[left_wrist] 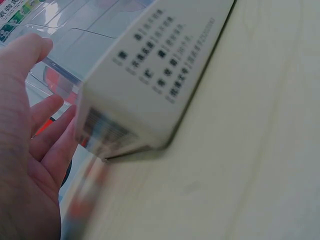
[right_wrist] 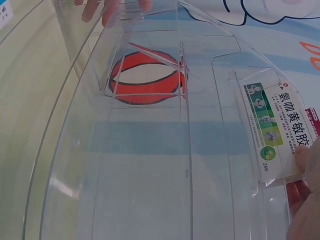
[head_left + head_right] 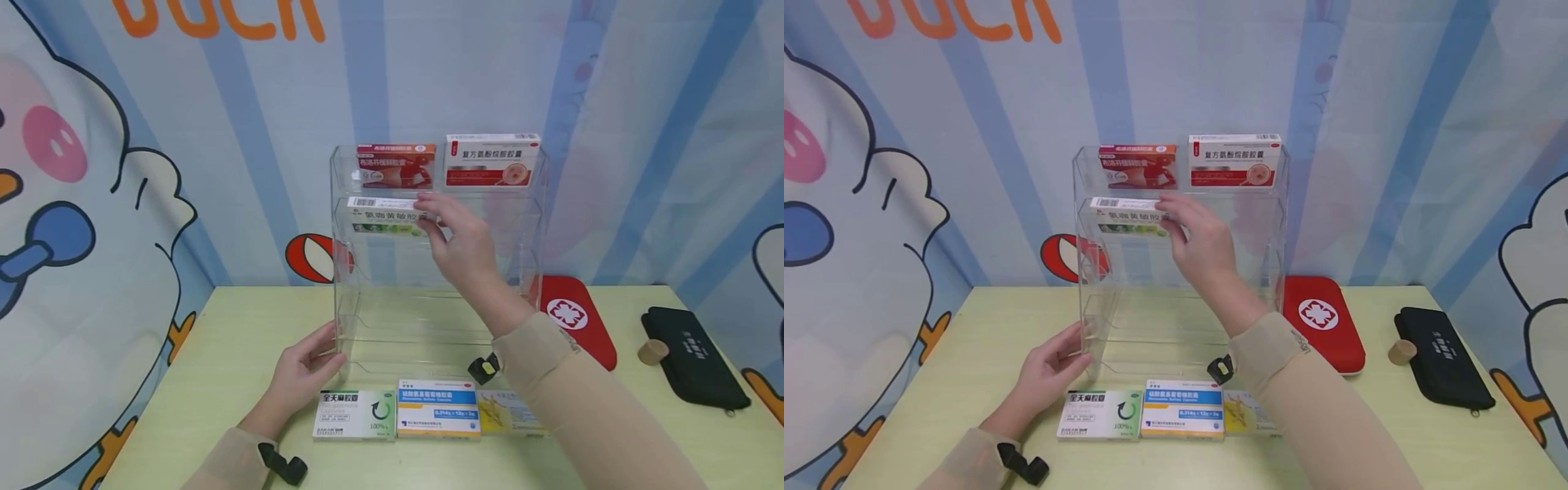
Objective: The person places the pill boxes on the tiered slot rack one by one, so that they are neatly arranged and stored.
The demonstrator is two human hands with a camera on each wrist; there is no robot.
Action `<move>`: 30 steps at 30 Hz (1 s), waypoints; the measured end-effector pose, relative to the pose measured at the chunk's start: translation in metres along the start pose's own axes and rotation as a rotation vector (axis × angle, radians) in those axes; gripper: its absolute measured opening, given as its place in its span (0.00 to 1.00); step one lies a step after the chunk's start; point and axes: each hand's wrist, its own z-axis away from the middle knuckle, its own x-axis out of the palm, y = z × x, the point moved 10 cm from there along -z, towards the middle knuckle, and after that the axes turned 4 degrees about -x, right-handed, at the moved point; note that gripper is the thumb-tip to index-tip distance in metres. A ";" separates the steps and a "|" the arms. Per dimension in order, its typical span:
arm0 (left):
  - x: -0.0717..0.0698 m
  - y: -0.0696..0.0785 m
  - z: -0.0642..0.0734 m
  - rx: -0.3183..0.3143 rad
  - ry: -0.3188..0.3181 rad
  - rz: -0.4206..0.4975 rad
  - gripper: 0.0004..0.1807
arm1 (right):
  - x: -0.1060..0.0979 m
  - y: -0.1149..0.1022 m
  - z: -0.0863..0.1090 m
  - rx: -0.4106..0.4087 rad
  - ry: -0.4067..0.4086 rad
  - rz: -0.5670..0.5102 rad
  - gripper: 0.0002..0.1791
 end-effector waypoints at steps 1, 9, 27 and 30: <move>0.000 -0.001 0.000 -0.002 0.002 -0.001 0.37 | -0.001 0.000 0.001 -0.004 0.004 -0.002 0.16; 0.000 -0.001 0.001 0.045 0.010 -0.002 0.36 | -0.008 -0.003 0.015 -0.064 0.075 -0.018 0.18; -0.002 -0.003 0.001 0.012 0.005 -0.019 0.37 | -0.024 -0.013 0.091 -0.210 0.020 0.061 0.28; -0.002 -0.001 0.000 0.030 0.004 -0.007 0.37 | -0.026 -0.016 0.106 -0.253 0.006 0.067 0.23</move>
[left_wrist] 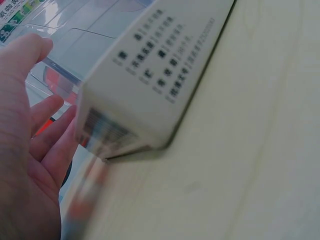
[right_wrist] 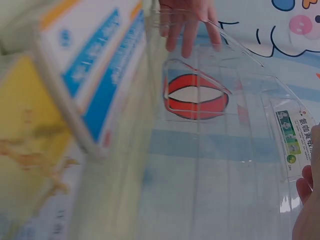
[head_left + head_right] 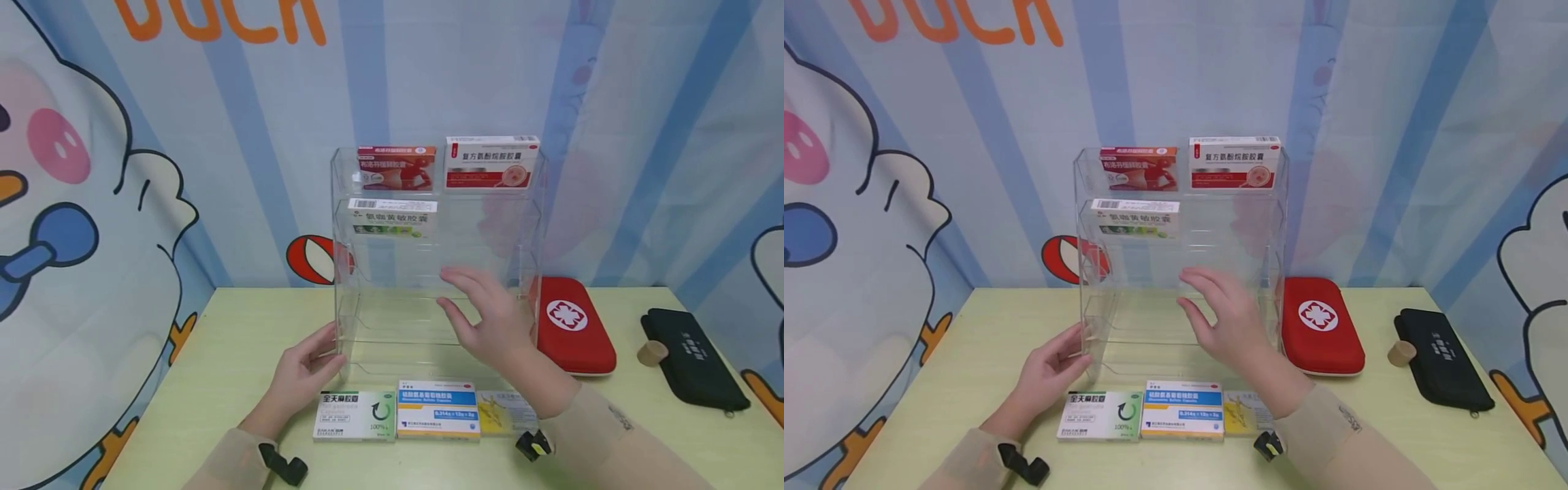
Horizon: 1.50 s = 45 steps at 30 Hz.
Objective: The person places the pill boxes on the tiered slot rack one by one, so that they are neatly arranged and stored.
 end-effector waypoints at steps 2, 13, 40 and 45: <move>0.001 0.001 0.000 0.011 -0.001 0.006 0.36 | -0.002 -0.004 0.008 -0.025 -0.007 0.001 0.22; 0.001 0.001 0.000 -0.006 0.005 -0.011 0.37 | -0.009 -0.015 0.054 0.025 -0.083 -0.041 0.30; 0.001 0.003 0.000 -0.018 -0.001 -0.007 0.37 | -0.039 0.025 0.167 0.286 -0.359 0.078 0.22; 0.002 0.003 0.000 -0.025 0.000 -0.015 0.37 | -0.047 0.034 0.179 0.359 -0.403 0.147 0.22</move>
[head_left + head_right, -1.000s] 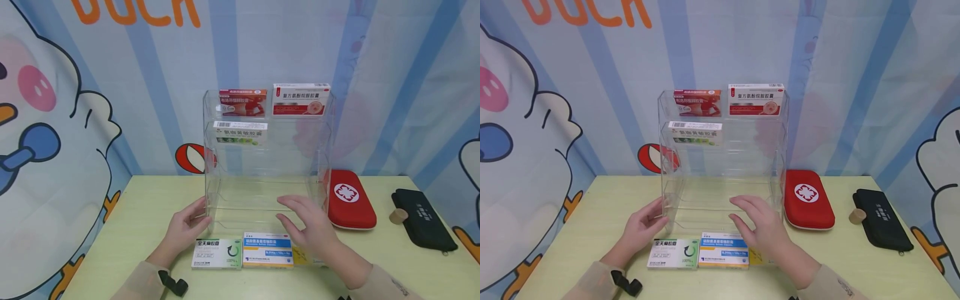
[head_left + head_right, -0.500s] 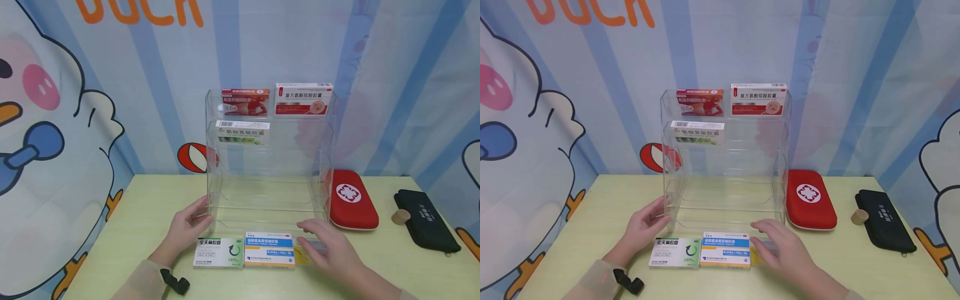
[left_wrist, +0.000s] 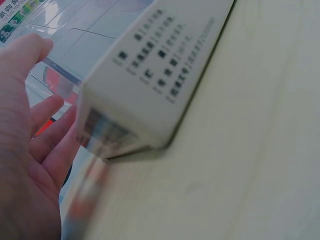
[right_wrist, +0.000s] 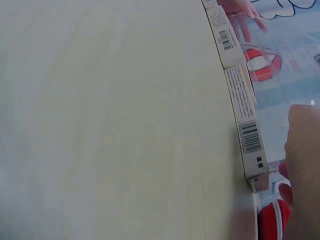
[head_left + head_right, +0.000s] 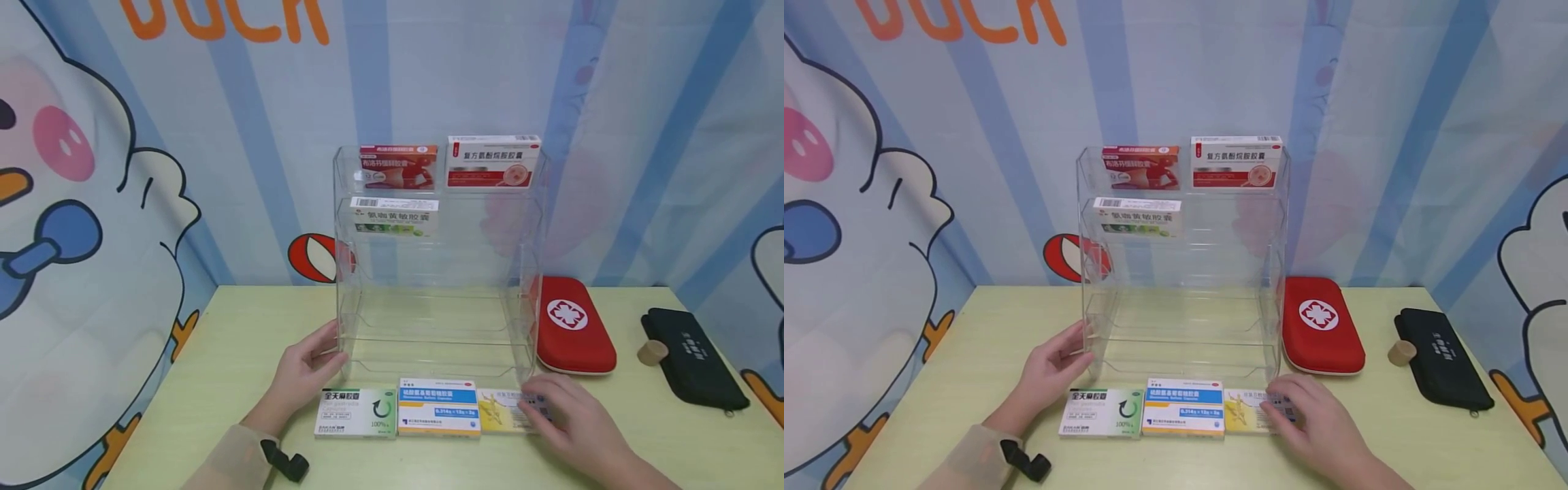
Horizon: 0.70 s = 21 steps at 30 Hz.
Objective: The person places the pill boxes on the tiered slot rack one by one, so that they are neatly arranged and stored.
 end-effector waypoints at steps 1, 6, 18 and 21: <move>0.000 0.000 0.000 0.000 0.000 -0.001 0.37 | 0.000 0.003 0.001 0.017 -0.008 0.003 0.22; 0.000 0.000 0.000 0.008 0.000 0.000 0.37 | 0.007 0.020 0.008 0.130 -0.086 0.003 0.22; -0.001 0.000 0.000 0.023 0.005 -0.006 0.37 | 0.029 0.042 0.023 0.300 -0.362 -0.088 0.45; -0.001 0.000 0.001 0.023 0.005 -0.004 0.37 | 0.031 0.044 0.026 0.309 -0.403 -0.092 0.47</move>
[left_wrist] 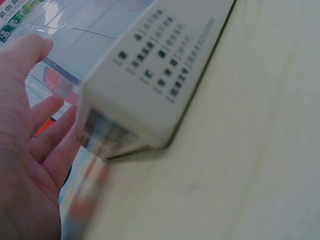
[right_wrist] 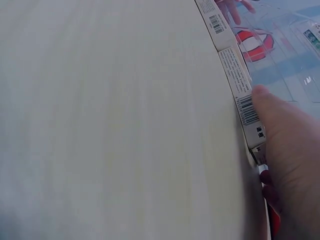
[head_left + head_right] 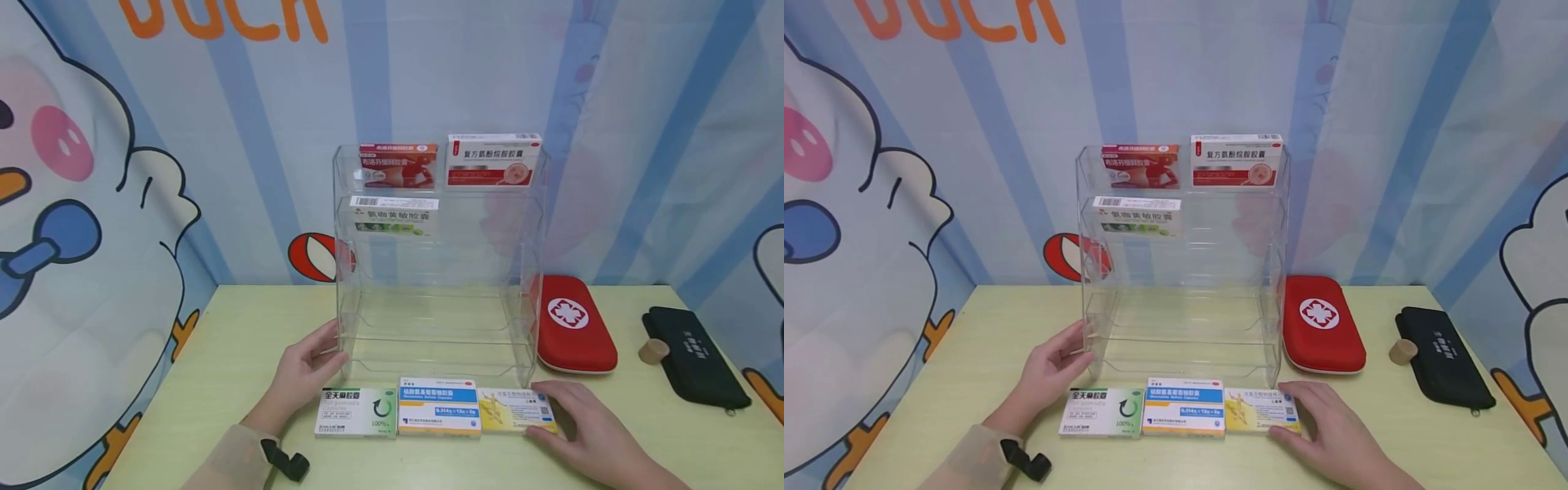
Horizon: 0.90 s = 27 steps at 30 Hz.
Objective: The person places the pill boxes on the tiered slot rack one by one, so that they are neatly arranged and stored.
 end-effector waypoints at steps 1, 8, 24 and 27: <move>0.000 0.000 0.000 0.004 0.001 0.004 0.37 | 0.000 0.001 0.000 0.005 -0.007 -0.002 0.47; 0.001 -0.001 -0.001 0.041 0.001 0.033 0.35 | 0.000 0.005 0.001 0.043 -0.022 -0.061 0.50; 0.000 -0.001 -0.001 0.033 0.006 0.021 0.36 | -0.030 -0.007 0.001 -0.068 0.191 -0.228 0.25; 0.001 -0.001 -0.002 0.032 0.006 0.012 0.36 | -0.039 -0.015 0.001 -0.118 0.236 -0.222 0.22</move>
